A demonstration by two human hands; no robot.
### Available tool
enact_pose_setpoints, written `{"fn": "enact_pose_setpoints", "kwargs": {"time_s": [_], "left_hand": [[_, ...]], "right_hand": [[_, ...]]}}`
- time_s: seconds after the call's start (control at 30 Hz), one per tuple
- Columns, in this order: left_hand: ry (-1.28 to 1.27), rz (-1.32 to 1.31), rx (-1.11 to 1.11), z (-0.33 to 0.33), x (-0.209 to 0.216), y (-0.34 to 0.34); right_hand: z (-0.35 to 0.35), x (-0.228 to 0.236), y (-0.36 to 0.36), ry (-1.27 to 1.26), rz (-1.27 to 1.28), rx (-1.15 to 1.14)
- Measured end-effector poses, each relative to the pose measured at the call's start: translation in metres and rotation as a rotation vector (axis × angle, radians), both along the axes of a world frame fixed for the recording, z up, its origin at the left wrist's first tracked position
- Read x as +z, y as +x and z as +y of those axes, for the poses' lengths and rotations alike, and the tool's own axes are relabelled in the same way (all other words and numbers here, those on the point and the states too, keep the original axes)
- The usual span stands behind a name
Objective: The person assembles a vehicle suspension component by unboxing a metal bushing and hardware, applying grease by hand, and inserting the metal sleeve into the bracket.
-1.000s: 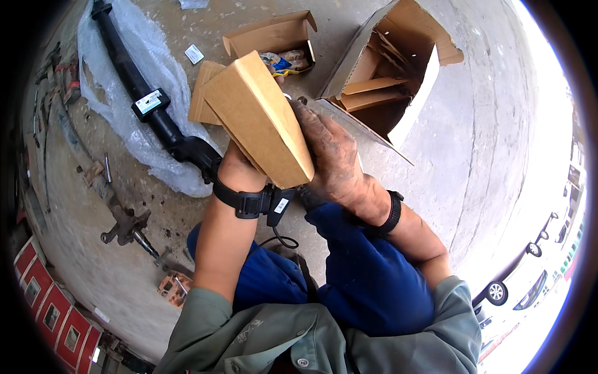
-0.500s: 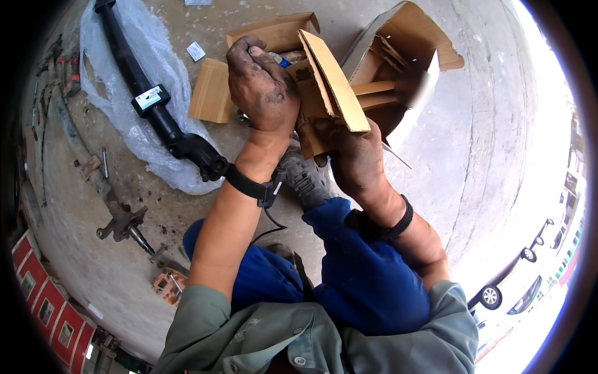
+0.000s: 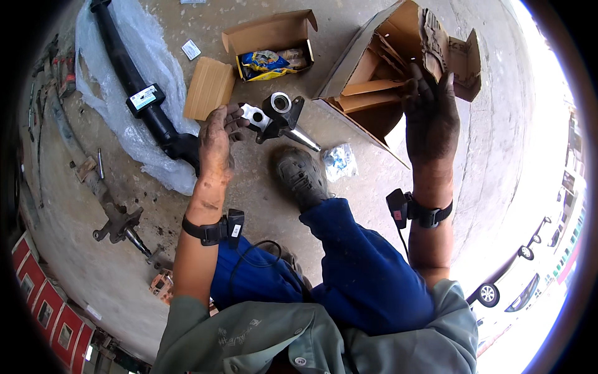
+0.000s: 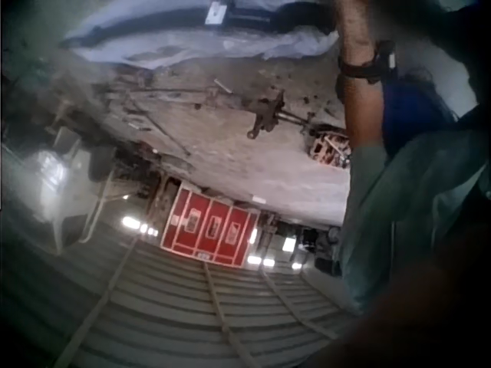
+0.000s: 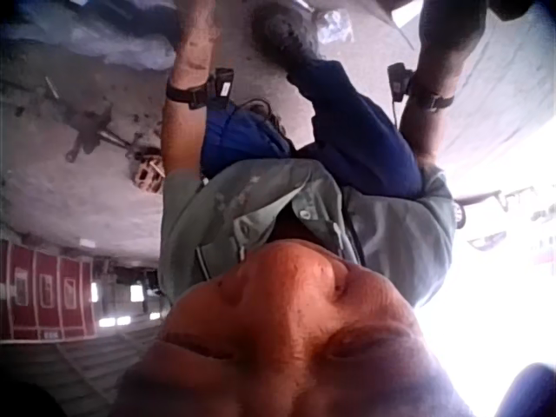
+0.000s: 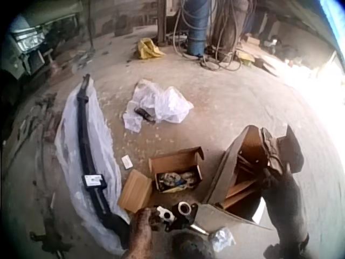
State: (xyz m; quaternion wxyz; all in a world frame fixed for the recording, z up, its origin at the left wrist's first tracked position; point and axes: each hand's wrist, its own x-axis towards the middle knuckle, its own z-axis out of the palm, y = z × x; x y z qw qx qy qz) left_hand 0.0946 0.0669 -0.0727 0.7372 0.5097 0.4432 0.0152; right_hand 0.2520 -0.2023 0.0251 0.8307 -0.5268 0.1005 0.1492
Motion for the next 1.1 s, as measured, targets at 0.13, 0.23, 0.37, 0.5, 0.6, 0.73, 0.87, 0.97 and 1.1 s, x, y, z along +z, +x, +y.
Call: {"fn": "enact_pose_setpoints", "kwargs": {"time_s": [0.13,0.23,0.37,0.5,0.6,0.73,0.87,0.97,1.1], "left_hand": [[0.007,-0.021,0.003,0.002,-0.003,-0.027],[-0.034,-0.02,-0.003,0.004,-0.001,-0.031],[0.18,-0.15,-0.126,0.006,-0.018,-0.044],[0.207,-0.043,-0.17,0.01,-0.029,-0.059],[0.06,-0.018,-0.08,0.01,-0.021,-0.066],[0.097,0.025,-0.089,0.017,-0.013,-0.073],[0.095,0.018,-0.115,0.026,-0.009,-0.073],[0.074,-0.014,-0.042,0.025,-0.01,-0.073],[0.1,-0.062,-0.041,0.026,-0.02,-0.073]], "right_hand": [[0.029,-0.005,-0.045,-0.296,0.082,0.441],[0.061,-0.015,-0.041,-0.494,-0.063,0.737],[0.113,-0.047,-0.026,-1.011,-0.631,0.835],[0.165,-0.101,0.001,-1.446,-0.979,0.987],[0.189,-0.125,0.015,-1.619,-1.039,1.053],[0.219,-0.136,0.025,-1.653,-0.873,1.345],[0.213,-0.16,0.033,-1.603,-1.014,1.091],[0.2,-0.157,0.045,-1.549,-0.961,0.969],[0.172,-0.141,0.066,-1.356,-0.711,0.899]]}}
